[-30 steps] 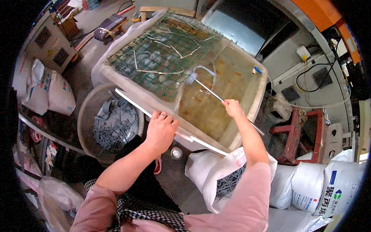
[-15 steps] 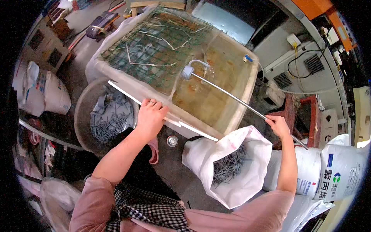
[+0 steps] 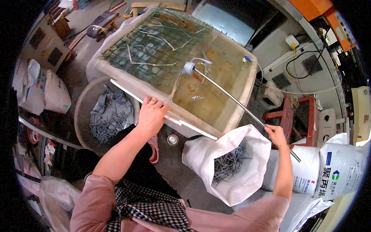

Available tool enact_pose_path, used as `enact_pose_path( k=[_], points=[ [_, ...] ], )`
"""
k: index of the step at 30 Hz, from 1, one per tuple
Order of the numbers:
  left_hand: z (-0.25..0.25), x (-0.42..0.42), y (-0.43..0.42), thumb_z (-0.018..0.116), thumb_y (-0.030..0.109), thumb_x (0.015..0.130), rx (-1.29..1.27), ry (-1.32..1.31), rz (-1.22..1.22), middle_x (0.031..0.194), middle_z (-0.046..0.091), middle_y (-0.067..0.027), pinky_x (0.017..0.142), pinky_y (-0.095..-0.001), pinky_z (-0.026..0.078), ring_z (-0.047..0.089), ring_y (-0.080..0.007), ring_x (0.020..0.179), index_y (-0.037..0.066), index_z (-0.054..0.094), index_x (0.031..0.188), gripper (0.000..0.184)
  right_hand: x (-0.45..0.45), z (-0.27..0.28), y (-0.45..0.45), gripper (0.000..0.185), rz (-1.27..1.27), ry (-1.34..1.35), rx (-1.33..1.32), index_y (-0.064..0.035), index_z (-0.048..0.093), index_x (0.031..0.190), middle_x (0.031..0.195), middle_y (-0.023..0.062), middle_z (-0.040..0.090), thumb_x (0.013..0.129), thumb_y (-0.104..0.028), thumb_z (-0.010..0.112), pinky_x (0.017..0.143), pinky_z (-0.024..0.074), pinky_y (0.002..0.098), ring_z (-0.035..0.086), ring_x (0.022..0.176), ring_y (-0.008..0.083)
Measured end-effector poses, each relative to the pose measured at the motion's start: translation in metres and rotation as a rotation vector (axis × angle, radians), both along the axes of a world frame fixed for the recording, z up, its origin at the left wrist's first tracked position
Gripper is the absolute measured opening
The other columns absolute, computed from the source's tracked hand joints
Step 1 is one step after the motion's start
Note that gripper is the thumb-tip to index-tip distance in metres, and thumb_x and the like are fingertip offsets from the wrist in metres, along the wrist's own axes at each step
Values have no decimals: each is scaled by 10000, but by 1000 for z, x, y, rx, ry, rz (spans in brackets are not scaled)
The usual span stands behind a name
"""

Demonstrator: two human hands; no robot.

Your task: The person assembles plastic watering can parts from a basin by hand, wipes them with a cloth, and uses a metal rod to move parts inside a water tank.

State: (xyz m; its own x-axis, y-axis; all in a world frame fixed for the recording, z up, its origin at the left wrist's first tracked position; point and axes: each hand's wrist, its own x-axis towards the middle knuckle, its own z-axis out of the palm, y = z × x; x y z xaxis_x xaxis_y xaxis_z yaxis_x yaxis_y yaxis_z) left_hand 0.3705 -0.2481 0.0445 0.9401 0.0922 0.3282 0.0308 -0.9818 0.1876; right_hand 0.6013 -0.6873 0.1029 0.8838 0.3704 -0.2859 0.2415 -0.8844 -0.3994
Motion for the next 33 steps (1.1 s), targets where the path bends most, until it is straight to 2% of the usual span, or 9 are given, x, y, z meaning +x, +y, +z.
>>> enact_pose_path(
  k=[1,2,5,7,13,26,30,32,33],
  points=[
    [-1,0,-1,705,99,578,-9,2,-4,786,582,-68,884,-392,377,565,-258,897,75,614,818,258,-1,2,12,301,2,-2,-49,-5,650,1068,666,105,628,852,-213,620,585,460,301,568,560,160],
    [-1,0,-2,705,99,578,-8,2,-3,786,582,-68,884,-392,377,565,-258,897,75,614,818,258,4,-4,15,301,3,-3,-48,-5,650,1068,666,105,628,852,-213,620,585,460,301,568,560,160],
    [1,1,-3,698,95,579,13,-2,-9,779,580,-67,885,-392,376,566,-253,886,74,614,807,244,9,-19,36,304,23,-37,-90,-5,645,1045,953,226,642,846,-232,615,793,482,362,640,903,342],
    [5,0,-3,576,79,686,0,28,-29,772,596,-96,863,-391,381,573,-254,864,54,632,818,145,16,-33,48,309,67,-53,-81,-3,644,1047,955,223,645,845,-236,617,798,485,354,642,917,331],
    [3,-1,-1,635,69,626,3,4,-18,767,571,-66,883,-390,371,561,-247,859,79,621,809,184,47,-83,97,288,101,14,-67,-24,647,1044,940,224,644,850,-235,617,777,478,351,648,880,321],
    [12,3,2,593,118,668,32,122,-39,776,552,-69,878,-379,359,546,-244,873,86,596,790,126,108,-183,245,299,319,57,48,-72,656,1062,922,196,660,867,-292,602,767,483,377,646,866,306],
    [11,5,3,581,118,671,14,101,-27,766,545,-63,881,-370,361,539,-234,858,87,597,798,131,97,-198,282,275,306,72,46,-96,659,1058,913,191,657,868,-286,599,753,485,383,646,852,314],
    [11,5,3,574,110,675,2,65,-23,764,544,-63,886,-373,362,539,-232,856,86,600,798,128,99,-202,282,294,375,-16,112,-48,650,1043,741,141,631,871,-280,594,654,457,352,592,678,227],
    [11,4,4,574,110,675,5,66,-23,764,544,-63,886,-373,362,539,-232,856,86,600,798,128,100,-191,274,294,356,-4,72,-62,653,1053,820,160,657,866,-283,600,700,475,360,629,751,260]
  ],
)
